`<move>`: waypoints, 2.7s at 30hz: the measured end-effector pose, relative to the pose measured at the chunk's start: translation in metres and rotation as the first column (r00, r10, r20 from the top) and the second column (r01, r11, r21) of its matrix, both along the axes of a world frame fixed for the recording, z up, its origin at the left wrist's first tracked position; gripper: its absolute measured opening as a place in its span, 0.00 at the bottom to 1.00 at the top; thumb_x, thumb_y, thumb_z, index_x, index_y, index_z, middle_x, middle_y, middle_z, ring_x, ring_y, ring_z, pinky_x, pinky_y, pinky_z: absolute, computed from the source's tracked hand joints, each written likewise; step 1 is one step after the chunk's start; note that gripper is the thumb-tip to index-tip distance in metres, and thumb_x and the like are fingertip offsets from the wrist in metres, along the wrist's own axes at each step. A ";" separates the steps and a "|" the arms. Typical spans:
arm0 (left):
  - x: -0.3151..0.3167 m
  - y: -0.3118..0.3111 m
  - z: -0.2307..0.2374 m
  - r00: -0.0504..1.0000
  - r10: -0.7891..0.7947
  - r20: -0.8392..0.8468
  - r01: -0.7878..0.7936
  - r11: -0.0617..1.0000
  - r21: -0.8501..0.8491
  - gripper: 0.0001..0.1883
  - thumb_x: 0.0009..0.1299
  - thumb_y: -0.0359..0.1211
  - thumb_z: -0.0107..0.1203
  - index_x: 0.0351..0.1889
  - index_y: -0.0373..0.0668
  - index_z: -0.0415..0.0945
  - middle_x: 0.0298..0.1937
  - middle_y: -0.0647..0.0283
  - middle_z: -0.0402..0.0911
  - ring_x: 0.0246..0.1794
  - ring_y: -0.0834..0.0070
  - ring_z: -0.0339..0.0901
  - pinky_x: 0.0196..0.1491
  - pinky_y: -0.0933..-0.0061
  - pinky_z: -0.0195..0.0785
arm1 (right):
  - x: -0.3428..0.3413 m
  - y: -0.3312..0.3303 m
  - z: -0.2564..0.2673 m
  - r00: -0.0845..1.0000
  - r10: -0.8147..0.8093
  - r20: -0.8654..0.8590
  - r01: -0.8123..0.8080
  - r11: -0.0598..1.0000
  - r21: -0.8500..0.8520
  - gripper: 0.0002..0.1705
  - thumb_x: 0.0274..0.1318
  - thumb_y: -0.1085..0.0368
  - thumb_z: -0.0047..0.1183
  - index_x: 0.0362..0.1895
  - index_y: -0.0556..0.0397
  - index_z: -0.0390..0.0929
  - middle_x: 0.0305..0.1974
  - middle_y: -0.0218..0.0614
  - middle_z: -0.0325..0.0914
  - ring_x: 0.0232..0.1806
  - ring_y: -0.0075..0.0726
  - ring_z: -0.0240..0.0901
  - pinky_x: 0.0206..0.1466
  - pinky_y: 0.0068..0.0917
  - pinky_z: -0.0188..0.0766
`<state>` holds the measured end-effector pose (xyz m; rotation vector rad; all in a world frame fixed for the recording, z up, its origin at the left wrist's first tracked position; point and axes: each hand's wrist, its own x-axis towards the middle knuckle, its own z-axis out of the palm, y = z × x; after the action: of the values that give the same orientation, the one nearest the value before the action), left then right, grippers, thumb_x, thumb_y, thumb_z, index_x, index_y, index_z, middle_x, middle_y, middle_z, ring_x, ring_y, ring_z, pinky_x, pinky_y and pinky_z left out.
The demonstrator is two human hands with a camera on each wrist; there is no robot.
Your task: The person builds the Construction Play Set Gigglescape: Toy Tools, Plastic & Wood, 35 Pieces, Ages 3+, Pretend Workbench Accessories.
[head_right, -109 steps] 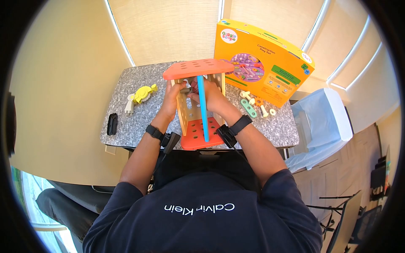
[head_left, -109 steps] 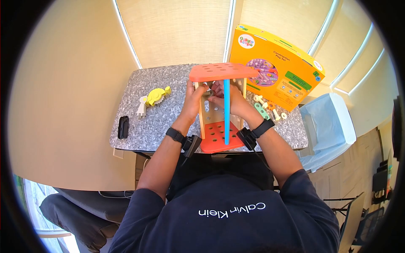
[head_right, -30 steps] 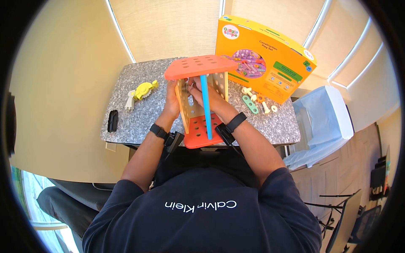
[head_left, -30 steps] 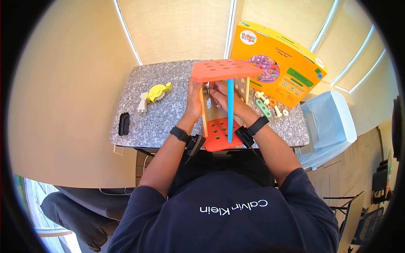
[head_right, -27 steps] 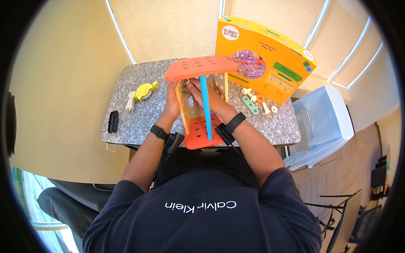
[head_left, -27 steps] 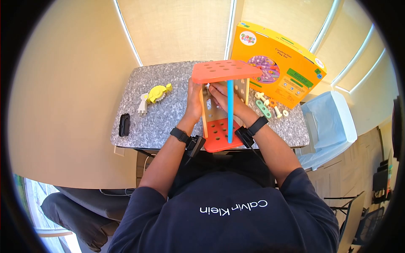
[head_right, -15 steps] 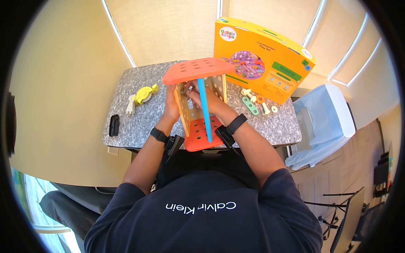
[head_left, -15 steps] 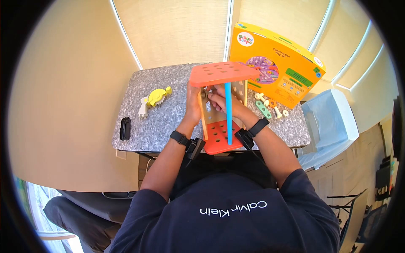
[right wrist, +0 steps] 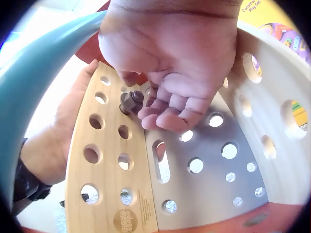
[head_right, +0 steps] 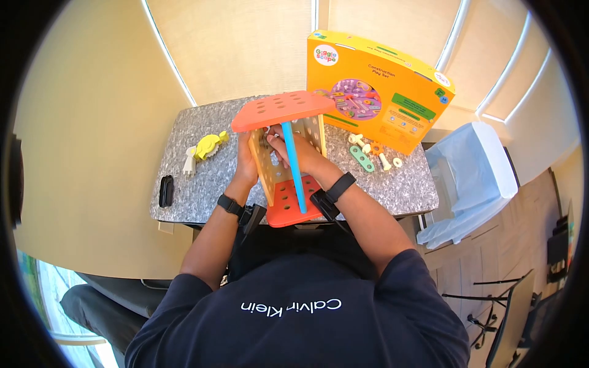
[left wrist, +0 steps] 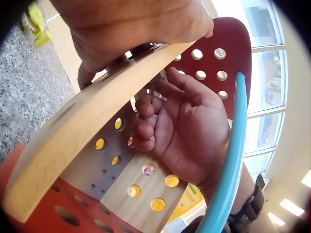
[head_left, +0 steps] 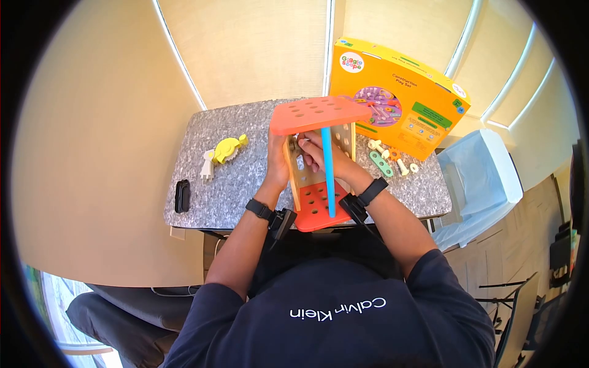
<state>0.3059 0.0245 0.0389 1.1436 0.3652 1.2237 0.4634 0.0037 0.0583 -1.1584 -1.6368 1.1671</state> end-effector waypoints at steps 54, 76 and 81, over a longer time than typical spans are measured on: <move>-0.001 0.008 -0.020 0.990 0.142 -0.007 -0.141 0.989 0.043 0.29 0.82 0.59 0.38 0.62 0.44 0.69 0.50 0.61 0.78 0.49 0.71 0.80 0.51 0.69 0.77 | -0.004 0.006 -0.004 0.999 -0.047 0.008 0.048 0.995 -0.083 0.24 0.70 0.45 0.51 0.39 0.55 0.79 0.27 0.33 0.75 0.19 0.24 0.65 0.23 0.26 0.62; 0.002 -0.003 -0.012 0.998 0.040 0.053 -0.044 0.996 0.074 0.25 0.83 0.53 0.41 0.62 0.41 0.60 0.43 0.54 0.75 0.30 0.68 0.80 0.30 0.67 0.79 | -0.001 0.009 -0.004 0.990 0.126 0.068 -0.126 0.992 0.002 0.26 0.74 0.43 0.47 0.53 0.53 0.77 0.29 0.30 0.75 0.22 0.22 0.69 0.25 0.25 0.67; 0.006 -0.020 0.005 0.994 0.097 0.044 -0.100 0.992 0.071 0.30 0.82 0.57 0.43 0.64 0.42 0.57 0.43 0.53 0.77 0.29 0.68 0.80 0.30 0.70 0.79 | -0.003 -0.002 0.010 0.998 0.045 0.032 -0.044 0.999 -0.022 0.20 0.73 0.50 0.48 0.51 0.54 0.77 0.30 0.28 0.75 0.22 0.20 0.67 0.24 0.22 0.66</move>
<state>0.3118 0.0040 0.0435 1.1725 0.3524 1.3543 0.4605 0.0015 0.0679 -1.1646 -1.6866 1.2019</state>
